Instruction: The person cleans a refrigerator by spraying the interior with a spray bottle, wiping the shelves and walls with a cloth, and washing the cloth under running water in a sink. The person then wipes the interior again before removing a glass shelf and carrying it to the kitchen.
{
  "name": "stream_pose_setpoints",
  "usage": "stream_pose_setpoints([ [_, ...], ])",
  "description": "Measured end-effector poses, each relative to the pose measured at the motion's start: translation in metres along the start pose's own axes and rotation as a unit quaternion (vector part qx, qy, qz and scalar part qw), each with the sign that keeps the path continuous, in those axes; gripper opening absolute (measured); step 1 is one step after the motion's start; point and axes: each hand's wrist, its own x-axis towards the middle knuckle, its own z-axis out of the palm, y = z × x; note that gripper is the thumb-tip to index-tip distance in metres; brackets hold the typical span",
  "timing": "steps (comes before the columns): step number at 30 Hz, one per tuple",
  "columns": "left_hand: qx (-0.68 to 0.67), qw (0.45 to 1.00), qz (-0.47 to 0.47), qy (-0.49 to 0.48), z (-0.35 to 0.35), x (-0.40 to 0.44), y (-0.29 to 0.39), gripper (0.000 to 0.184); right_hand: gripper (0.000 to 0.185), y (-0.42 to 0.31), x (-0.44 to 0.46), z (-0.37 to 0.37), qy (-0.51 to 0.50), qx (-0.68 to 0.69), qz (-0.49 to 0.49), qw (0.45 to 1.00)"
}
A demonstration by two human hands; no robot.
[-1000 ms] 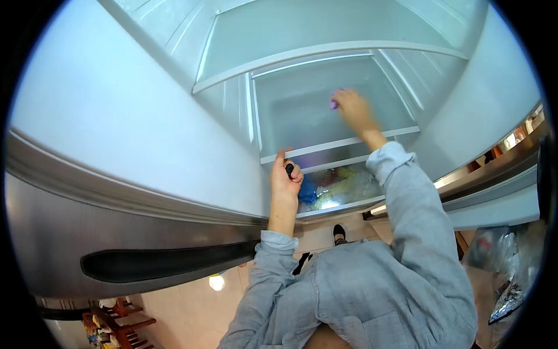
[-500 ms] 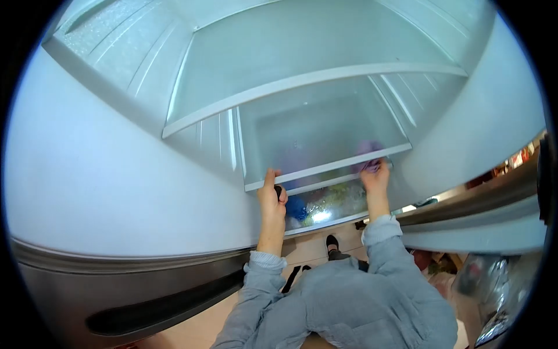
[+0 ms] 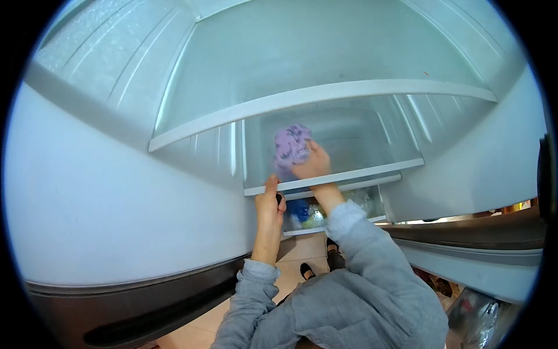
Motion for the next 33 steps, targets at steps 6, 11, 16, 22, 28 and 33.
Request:
stream_pose_setpoints([
  [6,-0.005,1.000,0.000,0.000,0.002,0.000,0.001,0.033,0.032,-0.098,-0.056,-0.031,-0.001,-0.052,-0.158,0.986],
  [11,-0.004,1.000,0.004,0.008,0.003,0.000,0.001,0.033,0.033,-0.178,0.013,0.010,-0.061,-0.001,-0.330,0.942],
  [16,0.004,1.000,-0.013,0.010,0.000,0.000,0.002,0.034,0.039,-0.192,0.086,-0.039,-0.073,-0.007,-0.328,0.942],
  [22,0.026,1.000,-0.010,-0.015,-0.006,0.000,0.002,0.033,0.042,-0.034,0.100,-0.035,-0.283,0.045,0.017,0.958],
  [28,0.002,1.000,0.009,0.005,-0.002,-0.003,-0.002,0.031,0.039,-0.050,0.030,-0.014,-0.140,-0.005,-0.056,0.989],
  [33,-0.023,1.000,0.005,0.002,0.001,-0.006,-0.002,0.031,0.036,-0.167,0.029,0.002,-0.066,-0.046,-0.297,0.951],
])
